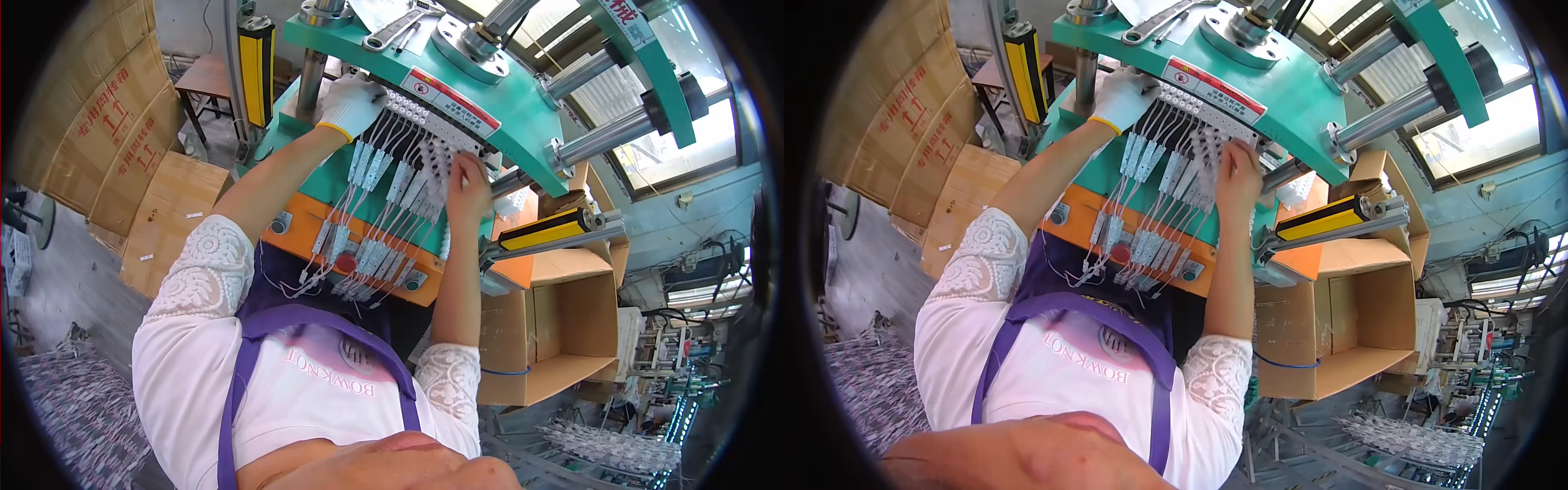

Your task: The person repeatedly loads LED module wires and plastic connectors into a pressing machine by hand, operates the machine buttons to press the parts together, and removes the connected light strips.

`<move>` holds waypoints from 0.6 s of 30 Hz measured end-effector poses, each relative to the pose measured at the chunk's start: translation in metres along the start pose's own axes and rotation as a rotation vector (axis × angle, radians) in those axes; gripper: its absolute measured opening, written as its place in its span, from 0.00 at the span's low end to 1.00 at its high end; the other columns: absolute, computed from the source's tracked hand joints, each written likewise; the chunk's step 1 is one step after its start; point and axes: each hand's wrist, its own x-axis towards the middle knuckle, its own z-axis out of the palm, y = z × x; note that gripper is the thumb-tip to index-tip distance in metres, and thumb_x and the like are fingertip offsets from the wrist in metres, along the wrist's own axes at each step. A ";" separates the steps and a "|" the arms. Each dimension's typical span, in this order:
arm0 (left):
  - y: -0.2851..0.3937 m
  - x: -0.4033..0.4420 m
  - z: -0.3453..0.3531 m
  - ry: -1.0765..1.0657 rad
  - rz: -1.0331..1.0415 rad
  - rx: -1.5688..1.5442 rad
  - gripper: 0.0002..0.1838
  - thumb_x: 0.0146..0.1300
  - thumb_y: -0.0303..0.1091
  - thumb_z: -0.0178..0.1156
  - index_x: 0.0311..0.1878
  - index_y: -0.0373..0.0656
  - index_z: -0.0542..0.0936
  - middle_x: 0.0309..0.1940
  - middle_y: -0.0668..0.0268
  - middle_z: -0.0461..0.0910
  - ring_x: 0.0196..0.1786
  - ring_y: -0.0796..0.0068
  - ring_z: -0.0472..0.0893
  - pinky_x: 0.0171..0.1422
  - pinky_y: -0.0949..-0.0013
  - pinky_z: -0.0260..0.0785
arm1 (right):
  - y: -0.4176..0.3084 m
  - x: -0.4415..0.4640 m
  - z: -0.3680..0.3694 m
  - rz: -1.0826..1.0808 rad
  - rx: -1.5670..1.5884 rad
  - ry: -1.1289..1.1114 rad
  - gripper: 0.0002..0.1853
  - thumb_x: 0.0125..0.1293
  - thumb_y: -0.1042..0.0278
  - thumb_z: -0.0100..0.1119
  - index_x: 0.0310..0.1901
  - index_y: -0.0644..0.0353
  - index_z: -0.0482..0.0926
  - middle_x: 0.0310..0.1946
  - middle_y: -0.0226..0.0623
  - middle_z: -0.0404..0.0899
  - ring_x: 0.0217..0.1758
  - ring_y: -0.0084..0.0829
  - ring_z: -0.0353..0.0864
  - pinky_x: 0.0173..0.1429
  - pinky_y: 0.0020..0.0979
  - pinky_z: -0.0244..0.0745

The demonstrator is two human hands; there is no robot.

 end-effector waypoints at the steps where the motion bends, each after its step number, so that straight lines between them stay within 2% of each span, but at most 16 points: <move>1: 0.000 -0.002 -0.004 0.000 0.005 0.001 0.12 0.62 0.47 0.63 0.41 0.53 0.88 0.48 0.61 0.82 0.53 0.58 0.80 0.56 0.58 0.76 | 0.009 0.002 0.008 0.002 0.000 0.005 0.10 0.65 0.71 0.66 0.47 0.63 0.85 0.53 0.44 0.82 0.54 0.43 0.82 0.54 0.36 0.79; 3: -0.002 -0.006 -0.013 -0.079 0.200 0.098 0.14 0.65 0.47 0.61 0.45 0.52 0.87 0.48 0.59 0.82 0.53 0.56 0.80 0.57 0.56 0.74 | 0.019 0.009 0.019 -0.240 -0.494 -0.062 0.22 0.62 0.53 0.70 0.49 0.61 0.84 0.56 0.44 0.80 0.65 0.45 0.74 0.66 0.47 0.70; 4: -0.006 -0.015 -0.015 -0.027 0.316 0.049 0.16 0.66 0.48 0.60 0.50 0.52 0.86 0.48 0.58 0.82 0.53 0.56 0.80 0.59 0.56 0.72 | 0.020 0.006 0.020 -0.172 -0.538 -0.103 0.31 0.57 0.41 0.70 0.53 0.57 0.85 0.60 0.42 0.79 0.69 0.45 0.70 0.73 0.49 0.61; 5: -0.006 -0.021 -0.015 0.040 0.364 0.081 0.17 0.67 0.48 0.59 0.52 0.53 0.85 0.47 0.61 0.83 0.53 0.58 0.80 0.61 0.56 0.70 | 0.011 0.005 0.017 -0.186 -0.649 -0.137 0.33 0.56 0.41 0.70 0.57 0.57 0.82 0.61 0.42 0.77 0.69 0.45 0.70 0.74 0.50 0.59; 7: -0.007 -0.021 -0.015 -0.036 0.386 0.150 0.18 0.67 0.49 0.58 0.54 0.52 0.84 0.49 0.62 0.82 0.55 0.58 0.79 0.61 0.56 0.71 | 0.010 0.006 0.018 -0.199 -0.677 -0.208 0.29 0.59 0.48 0.69 0.58 0.56 0.81 0.61 0.42 0.78 0.67 0.46 0.72 0.71 0.50 0.63; 8: -0.004 -0.017 -0.016 -0.091 0.378 0.174 0.19 0.68 0.50 0.57 0.55 0.51 0.83 0.50 0.62 0.82 0.55 0.59 0.79 0.61 0.56 0.71 | 0.013 0.007 0.021 -0.192 -0.676 -0.210 0.29 0.59 0.48 0.69 0.58 0.56 0.81 0.61 0.42 0.78 0.67 0.46 0.72 0.71 0.50 0.63; 10: 0.005 -0.014 -0.020 -0.128 0.427 0.179 0.22 0.68 0.51 0.56 0.57 0.47 0.82 0.53 0.63 0.81 0.57 0.60 0.78 0.62 0.57 0.70 | 0.031 0.017 0.029 -0.346 -0.634 -0.081 0.24 0.60 0.58 0.67 0.58 0.57 0.80 0.60 0.44 0.78 0.66 0.44 0.74 0.67 0.48 0.69; 11: 0.013 -0.018 -0.021 -0.122 0.418 0.142 0.22 0.67 0.50 0.57 0.56 0.47 0.82 0.52 0.62 0.81 0.58 0.60 0.78 0.64 0.57 0.69 | 0.036 0.026 0.029 -0.389 -0.592 -0.147 0.19 0.64 0.67 0.61 0.57 0.54 0.80 0.58 0.43 0.80 0.61 0.45 0.78 0.64 0.46 0.74; 15: 0.016 -0.021 -0.009 -0.045 0.466 0.178 0.21 0.67 0.49 0.58 0.57 0.48 0.82 0.53 0.60 0.81 0.59 0.59 0.77 0.65 0.56 0.67 | 0.043 0.042 0.030 -0.409 -0.572 -0.141 0.16 0.65 0.73 0.55 0.53 0.52 0.83 0.52 0.37 0.84 0.55 0.39 0.82 0.58 0.40 0.78; 16: 0.016 -0.020 -0.008 -0.086 0.415 0.131 0.21 0.67 0.49 0.58 0.56 0.48 0.82 0.51 0.60 0.81 0.57 0.59 0.78 0.64 0.56 0.67 | 0.044 0.044 0.033 -0.388 -0.556 -0.128 0.15 0.64 0.73 0.56 0.51 0.52 0.84 0.50 0.36 0.84 0.53 0.37 0.83 0.56 0.38 0.79; 18: 0.017 -0.014 -0.004 -0.111 0.388 0.102 0.19 0.67 0.48 0.57 0.52 0.47 0.84 0.47 0.61 0.82 0.54 0.58 0.79 0.62 0.56 0.68 | 0.043 0.045 0.037 -0.350 -0.505 -0.156 0.17 0.63 0.75 0.55 0.53 0.52 0.83 0.51 0.37 0.84 0.55 0.38 0.82 0.59 0.39 0.78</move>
